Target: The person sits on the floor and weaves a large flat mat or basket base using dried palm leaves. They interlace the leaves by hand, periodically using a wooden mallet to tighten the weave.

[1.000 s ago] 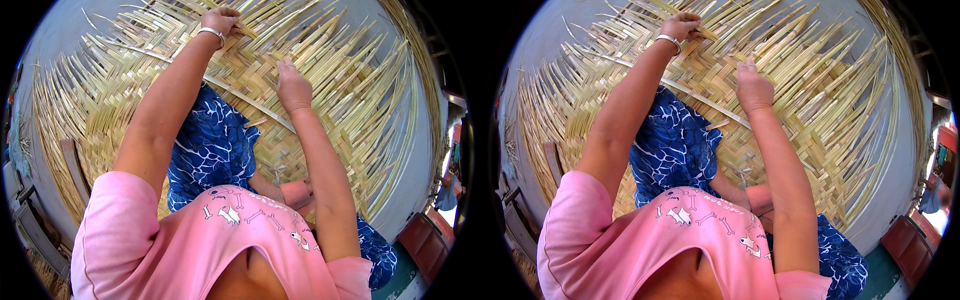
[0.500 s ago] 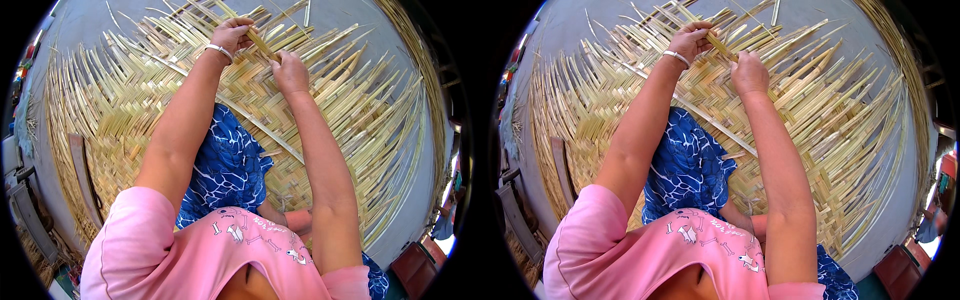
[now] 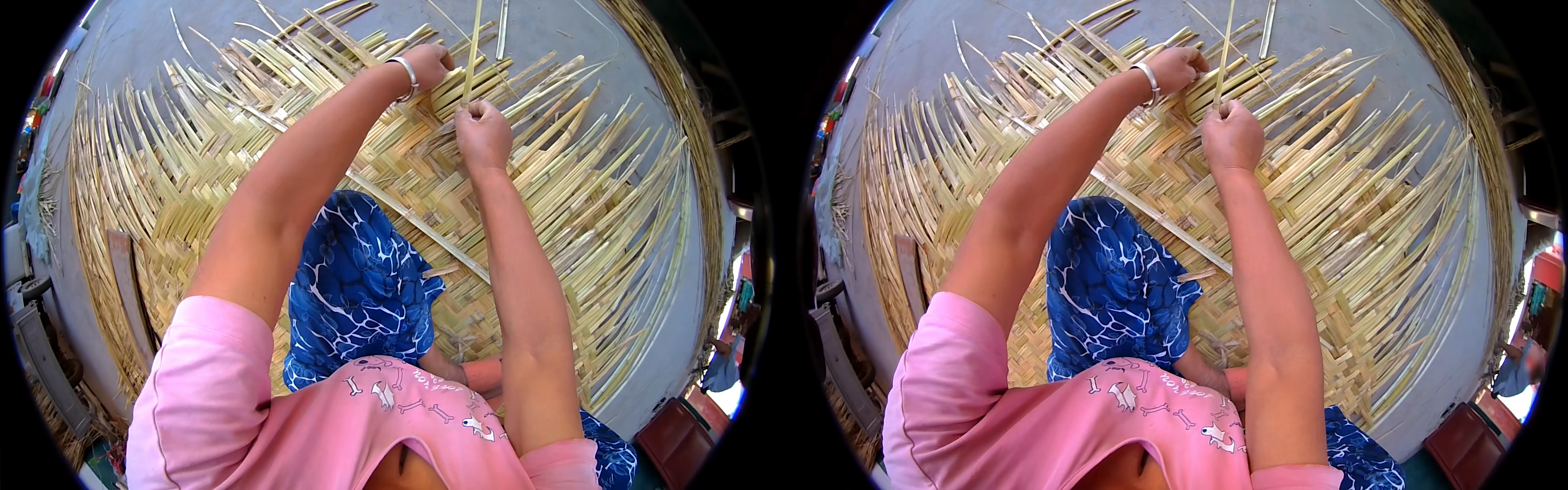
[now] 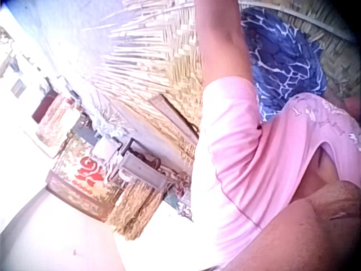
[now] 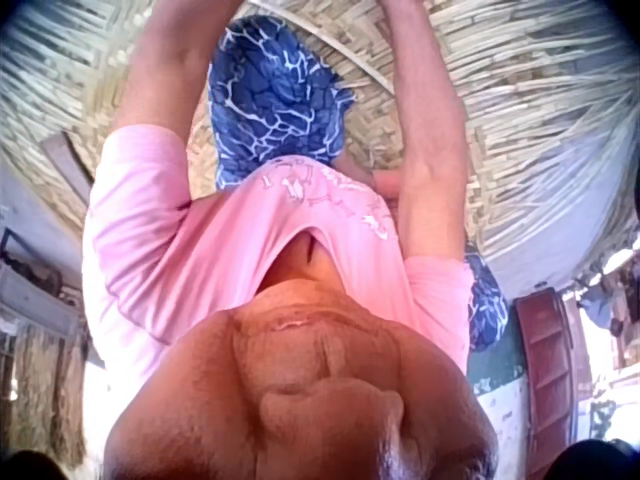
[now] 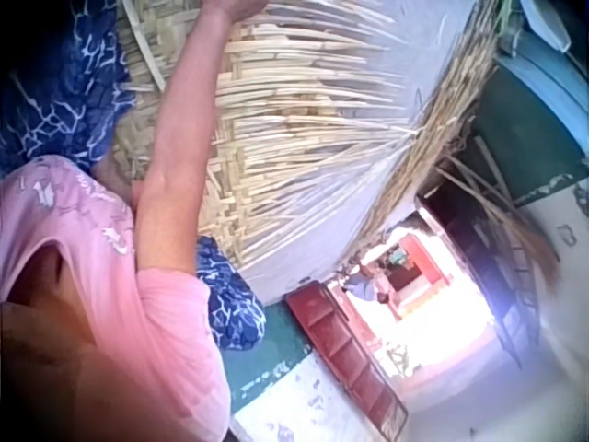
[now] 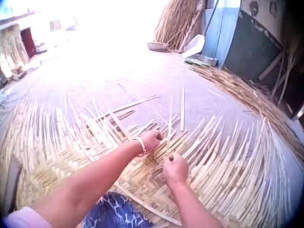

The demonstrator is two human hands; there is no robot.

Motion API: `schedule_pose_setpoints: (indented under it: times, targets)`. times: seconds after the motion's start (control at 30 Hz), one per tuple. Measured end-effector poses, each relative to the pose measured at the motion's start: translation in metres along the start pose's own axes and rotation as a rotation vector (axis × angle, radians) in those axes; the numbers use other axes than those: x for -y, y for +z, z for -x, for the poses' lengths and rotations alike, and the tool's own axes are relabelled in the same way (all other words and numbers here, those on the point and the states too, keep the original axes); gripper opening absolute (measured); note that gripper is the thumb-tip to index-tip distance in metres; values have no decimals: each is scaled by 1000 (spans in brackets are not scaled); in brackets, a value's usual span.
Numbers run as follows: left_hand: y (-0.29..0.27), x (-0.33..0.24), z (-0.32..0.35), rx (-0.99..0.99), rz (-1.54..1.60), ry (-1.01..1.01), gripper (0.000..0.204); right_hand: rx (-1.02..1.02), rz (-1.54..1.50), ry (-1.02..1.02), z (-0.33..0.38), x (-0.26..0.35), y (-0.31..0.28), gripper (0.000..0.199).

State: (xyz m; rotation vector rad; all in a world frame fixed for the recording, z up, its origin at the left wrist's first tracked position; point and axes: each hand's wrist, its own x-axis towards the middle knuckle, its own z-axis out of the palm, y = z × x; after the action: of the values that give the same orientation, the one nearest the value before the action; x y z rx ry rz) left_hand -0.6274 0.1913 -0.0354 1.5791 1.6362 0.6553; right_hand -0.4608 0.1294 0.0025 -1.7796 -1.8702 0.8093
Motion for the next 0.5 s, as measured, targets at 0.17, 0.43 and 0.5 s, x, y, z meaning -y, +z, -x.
schedule_pose_setpoints:
  times: [0.17, 0.43, 0.5]
  targets:
    - [19, -21, -34, 120, -577, 44, 32, -51, -80, 0, 11, 4, -10, 23]
    - [-5, -30, -31, 326, -264, -230, 47, -37, -299, 118, 12, 1, -6, 21]
    - [-10, -22, -23, 304, -44, -263, 46, -40, -446, 210, 12, 8, -5, 21]
